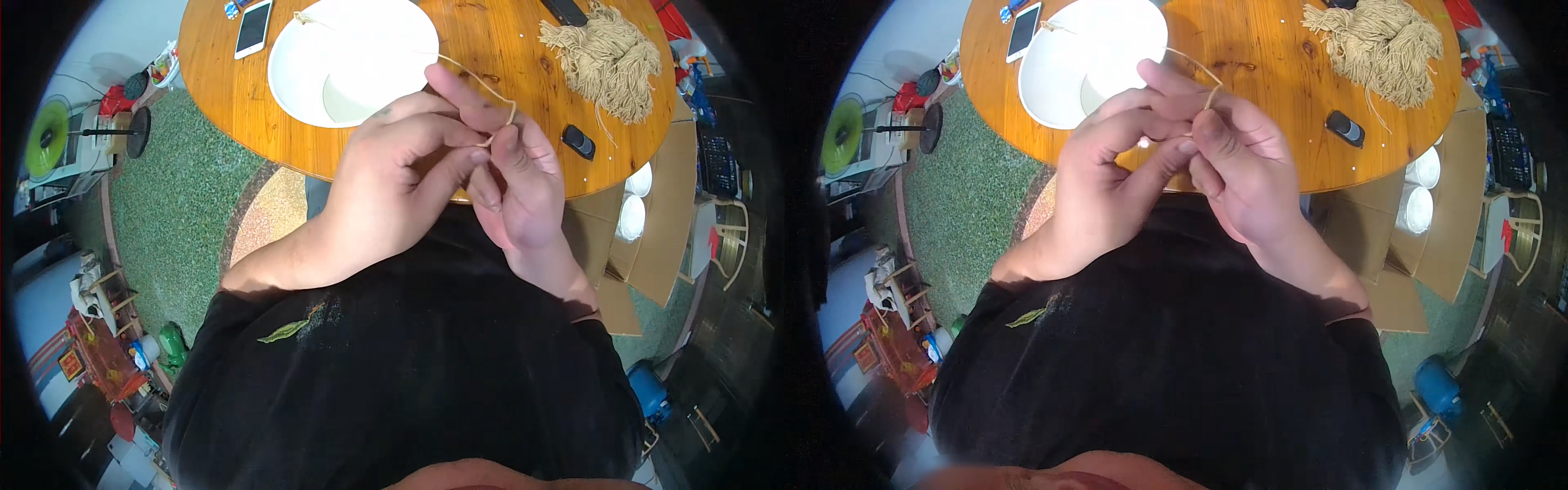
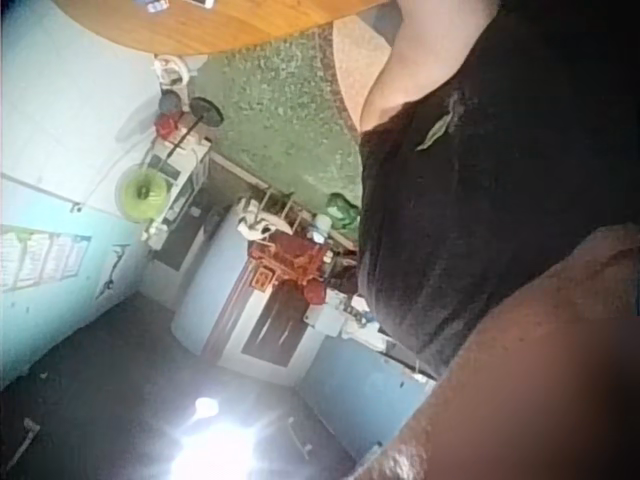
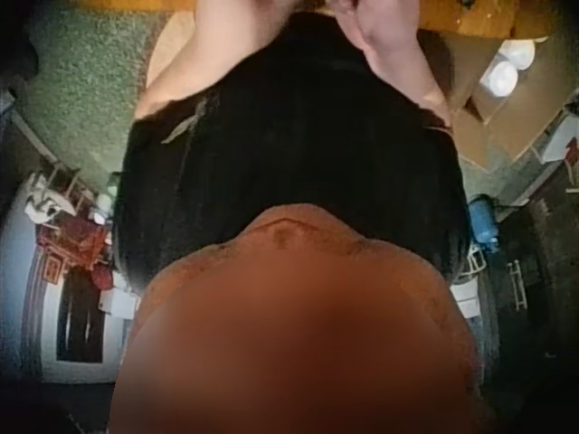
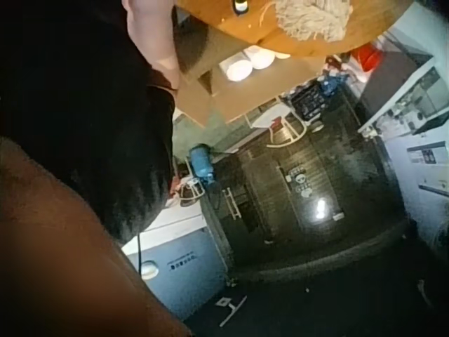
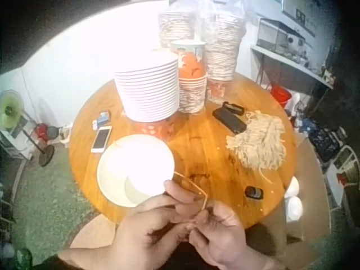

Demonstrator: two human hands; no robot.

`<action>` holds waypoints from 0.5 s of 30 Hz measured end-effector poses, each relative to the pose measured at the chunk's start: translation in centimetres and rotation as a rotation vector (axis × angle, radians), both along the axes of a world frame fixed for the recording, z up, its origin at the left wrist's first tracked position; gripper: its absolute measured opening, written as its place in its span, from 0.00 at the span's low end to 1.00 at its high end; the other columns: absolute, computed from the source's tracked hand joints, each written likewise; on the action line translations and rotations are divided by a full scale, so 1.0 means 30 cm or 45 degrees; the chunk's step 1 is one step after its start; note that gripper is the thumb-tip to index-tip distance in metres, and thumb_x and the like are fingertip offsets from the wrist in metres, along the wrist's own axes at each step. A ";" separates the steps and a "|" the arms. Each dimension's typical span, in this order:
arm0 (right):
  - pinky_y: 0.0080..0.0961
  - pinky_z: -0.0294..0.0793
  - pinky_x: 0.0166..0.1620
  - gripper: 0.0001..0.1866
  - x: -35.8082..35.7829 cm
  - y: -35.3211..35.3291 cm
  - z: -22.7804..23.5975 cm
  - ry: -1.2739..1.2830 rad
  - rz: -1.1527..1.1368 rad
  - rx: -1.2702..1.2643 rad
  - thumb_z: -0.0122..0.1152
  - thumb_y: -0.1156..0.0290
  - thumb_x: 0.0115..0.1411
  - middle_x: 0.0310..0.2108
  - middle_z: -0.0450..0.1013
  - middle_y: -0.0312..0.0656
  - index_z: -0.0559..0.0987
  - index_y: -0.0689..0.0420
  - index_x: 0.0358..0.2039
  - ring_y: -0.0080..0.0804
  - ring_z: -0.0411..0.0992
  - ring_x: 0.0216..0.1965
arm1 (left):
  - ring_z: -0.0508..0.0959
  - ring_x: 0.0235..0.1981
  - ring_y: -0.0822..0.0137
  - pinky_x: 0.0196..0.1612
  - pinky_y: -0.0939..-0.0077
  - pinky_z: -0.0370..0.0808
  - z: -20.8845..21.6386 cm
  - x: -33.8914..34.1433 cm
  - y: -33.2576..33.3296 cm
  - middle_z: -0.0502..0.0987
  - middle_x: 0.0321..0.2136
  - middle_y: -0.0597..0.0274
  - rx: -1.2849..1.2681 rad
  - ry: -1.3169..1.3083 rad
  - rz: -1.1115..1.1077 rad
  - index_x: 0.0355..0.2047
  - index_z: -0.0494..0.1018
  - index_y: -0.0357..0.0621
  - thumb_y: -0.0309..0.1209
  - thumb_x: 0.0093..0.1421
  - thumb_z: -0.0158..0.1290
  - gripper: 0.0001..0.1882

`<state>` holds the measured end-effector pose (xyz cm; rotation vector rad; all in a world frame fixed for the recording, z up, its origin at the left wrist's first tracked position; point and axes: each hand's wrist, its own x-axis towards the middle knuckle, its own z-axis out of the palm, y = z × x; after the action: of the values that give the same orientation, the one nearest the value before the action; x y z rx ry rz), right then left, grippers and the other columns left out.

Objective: Attaching plastic handles to decorative bowls by threading the ends through holes and securing them.

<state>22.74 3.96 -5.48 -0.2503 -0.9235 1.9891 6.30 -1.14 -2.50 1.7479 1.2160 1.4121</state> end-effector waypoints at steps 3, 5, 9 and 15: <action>0.08 0.63 0.29 0.16 0.027 -0.015 0.020 -0.282 -0.181 -0.064 0.54 0.67 0.77 0.67 0.72 0.55 0.75 0.62 0.59 0.11 0.64 0.25 | 0.85 0.33 0.60 0.35 0.71 0.81 0.043 -0.032 -0.033 0.83 0.34 0.55 -0.051 0.096 0.111 0.38 0.80 0.35 0.19 0.65 0.61 0.02; 0.11 0.62 0.28 0.18 0.025 -0.035 0.028 -0.525 -0.625 -0.157 0.55 0.79 0.71 0.60 0.75 0.55 0.72 0.61 0.60 0.12 0.61 0.25 | 0.85 0.32 0.58 0.35 0.70 0.81 0.063 -0.050 -0.063 0.83 0.33 0.55 -0.177 0.133 0.106 0.38 0.80 0.35 0.19 0.65 0.61 0.03; 0.11 0.67 0.31 0.18 0.053 -0.051 0.016 -0.739 -0.758 0.829 0.61 0.92 0.60 0.57 0.77 0.53 0.77 0.62 0.49 0.14 0.70 0.30 | 0.85 0.32 0.52 0.34 0.66 0.81 0.050 -0.079 -0.074 0.82 0.31 0.53 -0.165 0.434 0.060 0.38 0.79 0.36 0.22 0.64 0.62 0.04; 0.21 0.79 0.34 0.18 0.047 -0.061 -0.048 -0.980 -0.558 1.088 0.73 0.85 0.56 0.34 0.83 0.44 0.86 0.62 0.48 0.28 0.80 0.30 | 0.83 0.33 0.49 0.33 0.60 0.80 0.077 -0.067 -0.081 0.80 0.30 0.53 -0.092 0.718 0.007 0.35 0.78 0.38 0.24 0.62 0.63 0.04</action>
<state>24.13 2.14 -6.91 -0.6694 -1.9117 0.9394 4.28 -3.58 -0.20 2.1678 1.5274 0.8800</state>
